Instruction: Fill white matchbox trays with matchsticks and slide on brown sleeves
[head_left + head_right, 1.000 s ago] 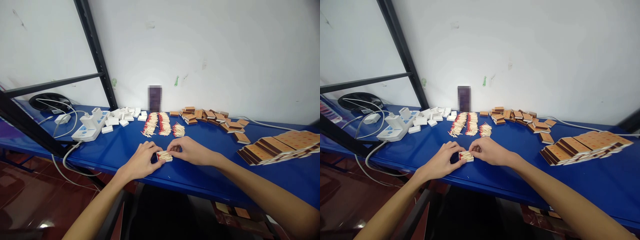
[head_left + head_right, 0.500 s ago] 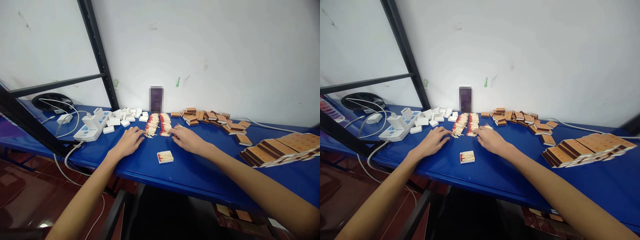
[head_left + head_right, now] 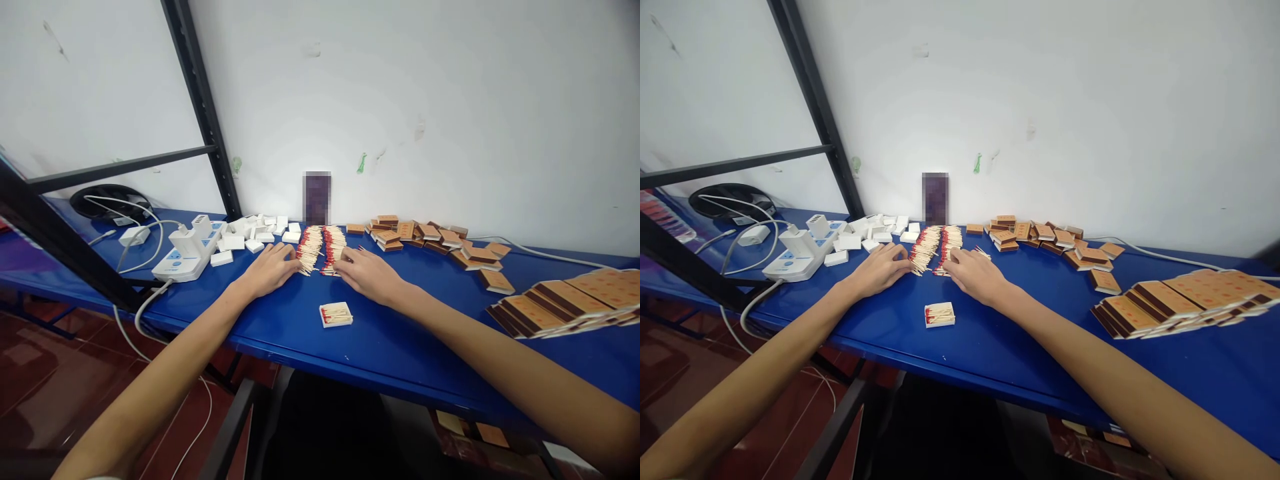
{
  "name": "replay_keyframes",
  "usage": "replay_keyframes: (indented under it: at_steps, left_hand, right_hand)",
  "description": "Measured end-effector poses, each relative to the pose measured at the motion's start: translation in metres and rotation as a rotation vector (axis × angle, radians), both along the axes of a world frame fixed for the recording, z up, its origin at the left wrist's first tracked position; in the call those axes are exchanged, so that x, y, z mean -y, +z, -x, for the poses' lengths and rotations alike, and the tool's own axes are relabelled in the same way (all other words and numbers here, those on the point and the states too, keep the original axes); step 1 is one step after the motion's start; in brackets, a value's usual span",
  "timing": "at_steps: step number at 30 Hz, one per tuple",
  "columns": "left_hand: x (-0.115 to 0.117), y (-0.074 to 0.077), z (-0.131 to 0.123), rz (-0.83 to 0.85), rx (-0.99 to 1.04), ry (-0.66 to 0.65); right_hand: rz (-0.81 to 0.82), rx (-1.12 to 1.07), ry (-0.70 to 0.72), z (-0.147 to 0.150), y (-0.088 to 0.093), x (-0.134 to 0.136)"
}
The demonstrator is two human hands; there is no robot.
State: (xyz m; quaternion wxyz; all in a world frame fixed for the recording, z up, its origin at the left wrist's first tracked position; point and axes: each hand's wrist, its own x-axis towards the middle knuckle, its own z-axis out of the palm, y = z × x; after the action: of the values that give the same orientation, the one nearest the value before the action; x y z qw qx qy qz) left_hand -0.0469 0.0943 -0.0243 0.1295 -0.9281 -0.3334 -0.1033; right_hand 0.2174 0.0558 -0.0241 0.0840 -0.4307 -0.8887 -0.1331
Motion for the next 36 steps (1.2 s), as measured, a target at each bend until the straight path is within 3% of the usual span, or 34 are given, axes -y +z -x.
replay_keyframes:
  at_steps: [6, 11, 17, 21, 24, 28, 31, 36]
  left_hand:
    - [0.003, 0.000, -0.002, 0.035, 0.069, -0.007]
    - [0.028, 0.007, -0.015, 0.163, 0.276, -0.033]
    - [0.076, 0.021, -0.044, 0.443, 0.402, -0.086]
    - [0.088, 0.026, -0.056, 0.500, 0.358, -0.086]
    - [0.078, 0.024, -0.051, 0.443, 0.359, -0.051]
    - [0.045, 0.014, -0.024, 0.234, 0.290, 0.120]
    - [0.023, 0.005, -0.005, 0.195, 0.180, 0.195]
    - [0.014, -0.003, 0.001, 0.143, 0.128, 0.198]
  right_hand:
    - [0.155, -0.308, 0.135, 0.008, 0.017, 0.037]
    - [0.265, -0.277, 0.155, 0.011, 0.025, 0.058]
    - [0.178, -0.354, -0.013, -0.010, 0.025, 0.036]
    - [0.177, -0.254, -0.049, -0.012, 0.013, 0.016]
    - [0.166, -0.183, -0.045, -0.006, 0.005, 0.006]
    - [0.136, -0.081, -0.064, 0.003, 0.000, -0.001]
    - [0.122, -0.042, -0.078, 0.006, -0.003, -0.003]
    - [0.088, 0.005, -0.100, 0.007, -0.006, 0.001]
